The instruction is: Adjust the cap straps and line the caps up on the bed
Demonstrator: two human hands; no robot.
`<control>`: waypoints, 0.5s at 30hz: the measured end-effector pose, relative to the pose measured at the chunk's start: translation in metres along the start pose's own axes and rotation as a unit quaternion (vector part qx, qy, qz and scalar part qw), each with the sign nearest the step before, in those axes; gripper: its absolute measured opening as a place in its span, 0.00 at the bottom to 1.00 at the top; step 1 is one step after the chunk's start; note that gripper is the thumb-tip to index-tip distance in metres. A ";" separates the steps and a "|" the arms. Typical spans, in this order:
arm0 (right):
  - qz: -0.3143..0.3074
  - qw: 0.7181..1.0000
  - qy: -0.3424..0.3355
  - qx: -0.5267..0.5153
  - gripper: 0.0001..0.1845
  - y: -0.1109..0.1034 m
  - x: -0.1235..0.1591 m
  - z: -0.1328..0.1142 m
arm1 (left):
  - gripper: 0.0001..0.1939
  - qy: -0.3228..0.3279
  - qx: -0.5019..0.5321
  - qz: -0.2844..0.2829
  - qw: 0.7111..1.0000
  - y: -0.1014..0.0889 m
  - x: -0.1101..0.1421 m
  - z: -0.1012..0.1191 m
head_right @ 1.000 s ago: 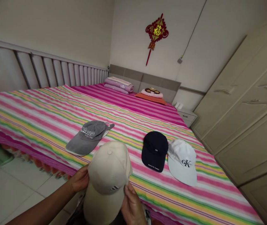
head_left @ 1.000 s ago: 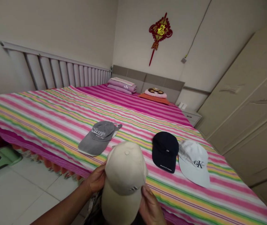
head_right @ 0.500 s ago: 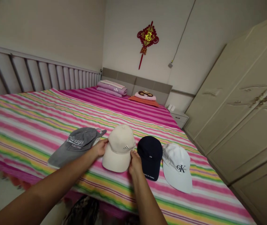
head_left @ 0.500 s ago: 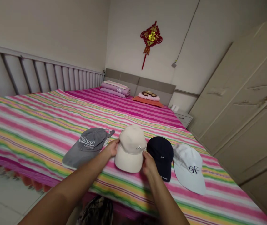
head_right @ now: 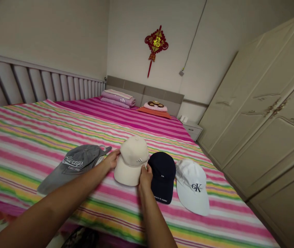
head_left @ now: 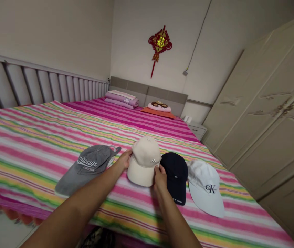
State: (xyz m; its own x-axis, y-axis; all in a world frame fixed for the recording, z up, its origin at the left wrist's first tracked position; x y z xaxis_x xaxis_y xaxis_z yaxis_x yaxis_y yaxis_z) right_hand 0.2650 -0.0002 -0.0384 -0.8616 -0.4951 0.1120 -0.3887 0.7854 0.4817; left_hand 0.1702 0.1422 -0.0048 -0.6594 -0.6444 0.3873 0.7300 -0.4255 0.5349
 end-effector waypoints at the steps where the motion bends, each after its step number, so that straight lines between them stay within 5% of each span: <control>1: 0.012 1.000 -0.012 0.016 0.10 -0.001 -0.002 0.002 | 0.10 0.003 -0.017 0.007 1.000 0.002 -0.002 -0.002; 9: 0.039 0.980 -0.078 0.177 0.12 -0.016 0.003 0.029 | 0.11 0.051 -0.172 0.094 0.979 -0.013 0.002 -0.035; 15: 0.039 0.934 -0.117 0.334 0.18 -0.017 0.009 0.024 | 0.09 0.097 -0.284 0.130 0.945 -0.017 0.002 -0.039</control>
State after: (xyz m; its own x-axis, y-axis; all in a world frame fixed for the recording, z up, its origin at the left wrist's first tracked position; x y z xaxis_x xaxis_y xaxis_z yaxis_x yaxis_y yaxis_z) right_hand 0.2563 -0.0091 -0.0666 -0.9135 -0.3927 -0.1063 -0.3709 0.9113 -0.1789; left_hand 0.1631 0.1229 -0.0426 -0.4389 -0.8552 0.2758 0.8780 -0.4734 -0.0706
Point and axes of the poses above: each hand's wrist, its own x-axis away from the middle knuckle, its own y-axis out of the palm, z = x × y, the point moved 1 cm from there along -x, towards the middle knuckle, and after that the axes turned 6 degrees about -x, right-handed, at the moved point
